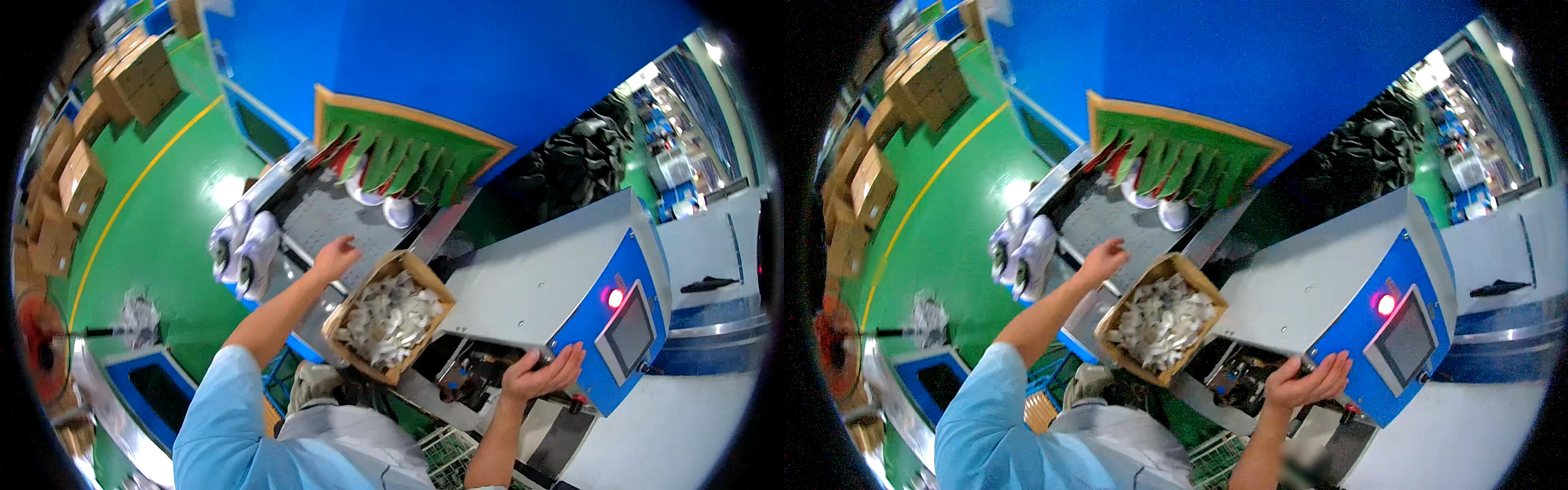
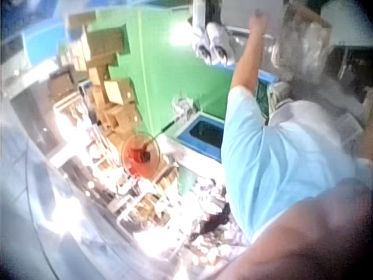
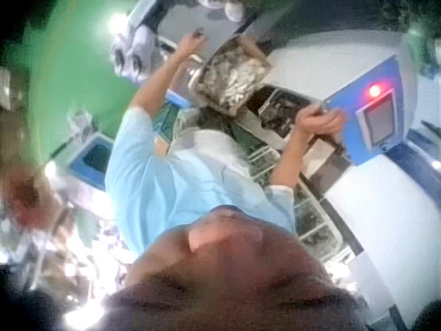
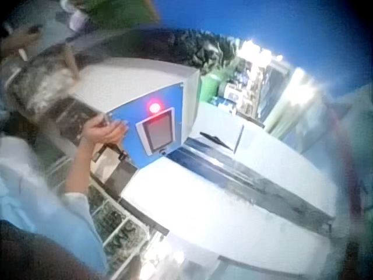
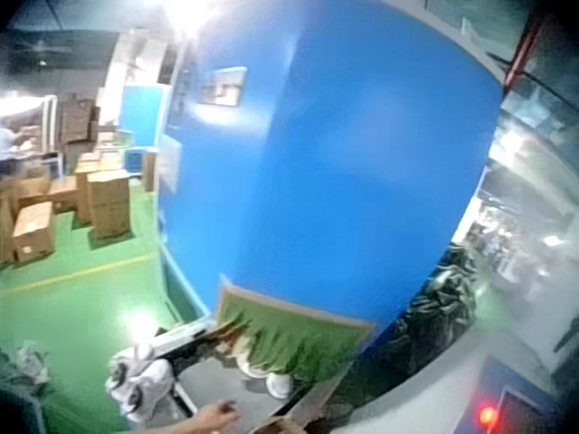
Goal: The person assembles shoes by taking shoe parts from a rack, placing them into a forming machine, and then moving the assembled shoes to a conveyor belt.
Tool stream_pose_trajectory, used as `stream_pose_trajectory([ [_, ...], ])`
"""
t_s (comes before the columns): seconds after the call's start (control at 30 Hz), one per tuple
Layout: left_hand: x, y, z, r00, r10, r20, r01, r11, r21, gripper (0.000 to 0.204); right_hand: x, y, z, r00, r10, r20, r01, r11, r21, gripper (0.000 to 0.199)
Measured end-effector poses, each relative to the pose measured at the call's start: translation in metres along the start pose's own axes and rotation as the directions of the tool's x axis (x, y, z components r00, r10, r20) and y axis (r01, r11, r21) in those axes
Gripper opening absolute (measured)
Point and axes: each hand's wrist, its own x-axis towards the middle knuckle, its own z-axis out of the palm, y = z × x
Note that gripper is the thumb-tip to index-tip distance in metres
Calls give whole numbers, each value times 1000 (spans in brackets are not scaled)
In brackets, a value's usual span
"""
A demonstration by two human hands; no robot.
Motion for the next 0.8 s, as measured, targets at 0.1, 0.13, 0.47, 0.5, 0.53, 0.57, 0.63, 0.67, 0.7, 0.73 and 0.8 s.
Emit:
stream_pose_trajectory([
  [0.1, 114, 42, 63, 938, -323, 127, 310, 944, 112, 71, -4, 2, 6, 998, 3, -70, -4, 1000, -12, 52],
  [0.13, 135, 54, 89, 970, -201, 140, 180, 972, 148, 75, -9, 6, 8, 995, 14, -94, -16, 1000, -23, 54],
  [0.47, 222, -5, 175, 760, 127, -638, 244, 853, 461, 84, -31, 18, 20, 996, -57, -70, 40, 974, -222, 72],
  [0.5, 222, -10, 165, 780, 115, -616, 219, 871, 440, 79, -33, 16, 19, 995, -60, -77, 40, 971, -237, 72],
  [0.53, 219, -7, 160, 810, 106, -577, 181, 890, 418, 75, -37, 18, 16, 995, -59, -75, 41, 974, -222, 73],
  [0.57, 214, 1, 146, 839, 114, -533, 93, 933, 347, 69, -43, 21, 16, 996, -54, -73, 39, 980, -195, 73],
  [0.63, 209, 2, 111, 904, 255, -343, -270, 963, 3, 57, -42, 25, 11, 995, -60, -82, 45, 984, -171, 73],
  [0.67, 213, -24, 67, 938, 30, -346, -75, 990, -117, 53, -31, 21, 19, 990, -80, -115, 67, 991, -111, 72],
  [0.7, 200, 2, 63, 964, -82, -252, 8, 959, -284, 46, -30, 20, 13, 997, -61, -56, 54, 992, -116, 66],
  [0.73, 191, -19, 31, 971, -225, -83, 87, 654, -751, 44, -24, 16, 10, 999, -27, -32, 25, 998, -64, 63],
  [0.8, 154, 1, 3, 982, -152, 109, 183, 663, -725, 48, -25, 11, -1, 997, 60, 52, -58, 998, -28, 59],
])
